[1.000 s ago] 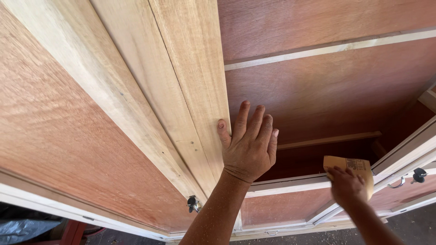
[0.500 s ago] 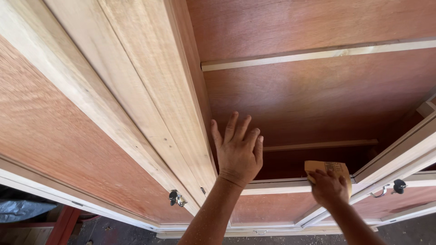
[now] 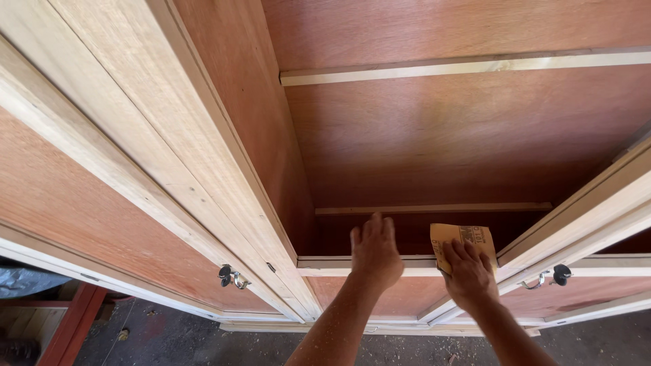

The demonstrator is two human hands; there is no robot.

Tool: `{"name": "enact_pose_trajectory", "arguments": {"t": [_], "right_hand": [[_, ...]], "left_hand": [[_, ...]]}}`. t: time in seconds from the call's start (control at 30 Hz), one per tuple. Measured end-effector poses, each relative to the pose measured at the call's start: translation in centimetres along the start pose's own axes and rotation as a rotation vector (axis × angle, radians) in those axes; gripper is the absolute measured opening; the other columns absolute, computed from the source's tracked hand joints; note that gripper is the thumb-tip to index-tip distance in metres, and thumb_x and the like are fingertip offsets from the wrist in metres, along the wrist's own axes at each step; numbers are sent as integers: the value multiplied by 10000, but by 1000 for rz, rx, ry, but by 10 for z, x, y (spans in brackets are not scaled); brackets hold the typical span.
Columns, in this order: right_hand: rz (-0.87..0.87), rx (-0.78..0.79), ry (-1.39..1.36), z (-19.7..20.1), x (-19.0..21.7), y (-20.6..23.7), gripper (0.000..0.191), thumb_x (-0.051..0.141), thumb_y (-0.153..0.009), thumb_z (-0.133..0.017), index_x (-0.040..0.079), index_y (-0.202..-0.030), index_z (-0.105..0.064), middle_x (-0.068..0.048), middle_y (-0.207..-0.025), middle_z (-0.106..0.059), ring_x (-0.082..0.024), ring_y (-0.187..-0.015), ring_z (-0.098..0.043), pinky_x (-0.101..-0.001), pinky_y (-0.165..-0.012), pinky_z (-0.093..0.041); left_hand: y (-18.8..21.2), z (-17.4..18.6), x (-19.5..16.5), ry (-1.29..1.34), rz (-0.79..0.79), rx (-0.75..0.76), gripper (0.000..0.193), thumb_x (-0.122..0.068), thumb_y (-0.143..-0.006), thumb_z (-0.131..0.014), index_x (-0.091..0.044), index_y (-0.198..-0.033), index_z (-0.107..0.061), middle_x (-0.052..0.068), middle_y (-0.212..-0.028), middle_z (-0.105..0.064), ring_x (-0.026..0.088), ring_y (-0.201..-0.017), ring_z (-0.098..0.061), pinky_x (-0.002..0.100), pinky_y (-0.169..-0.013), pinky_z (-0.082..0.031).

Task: The person sands a wooden cabinet frame using a sanding block, working along the top rail and edges, then sands the inner frame members and the interior shelf edges of the cabinet, moving around the piece to smooth different surfaces.

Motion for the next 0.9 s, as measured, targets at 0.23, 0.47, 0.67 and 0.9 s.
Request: {"name": "enact_pose_trajectory", "arguments": {"t": [0.23, 0.47, 0.67, 0.9], "right_hand": [[179, 180, 64, -37, 77, -6, 542, 346, -1023, -409, 302, -1555, -318, 30, -1636, -289, -244, -1525, -198, -497, -1243, -115], [-80, 138, 69, -6, 1, -10, 496, 381, -988, -496, 349, -1482, -465, 108, -1560, -452, -133, -1499, -332, -457, -1201, -242], [54, 169, 29, -34, 98, -12, 541, 158, -962, -485, 361, -1463, -486, 91, -1561, -441, -189, -1464, -346, -466, -1213, -211], [-46, 133, 89, -2, 9, -7, 538, 206, -1025, -442, 447, -1506, -423, 127, -1565, -443, -170, -1458, -364, -424, -1196, -286]], "left_hand": [[17, -50, 30, -77, 185, 308, 925, -128, -848, -614, -6, -1614, -110, 213, -1671, -161, 341, -1582, -72, 529, -1275, -52], [24, -46, 33, -71, 132, 393, 1039, -146, -825, -629, -88, -1637, 17, 166, -1719, 8, 318, -1591, 44, 505, -1273, 8], [22, -51, 34, -110, 125, 360, 975, -205, -863, -586, -79, -1635, -4, 139, -1722, 4, 307, -1597, 61, 522, -1274, 10], [24, -44, 64, -136, 167, 392, 954, -168, -827, -661, -177, -1637, -156, 168, -1723, -30, 333, -1590, 53, 598, -1258, 17]]}}
Point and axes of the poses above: each hand's wrist, its own y-axis away from the middle knuckle, its own z-axis out of the back of the hand, x = y × z, the point moved 8 cm from there along -y, towards the middle knuckle
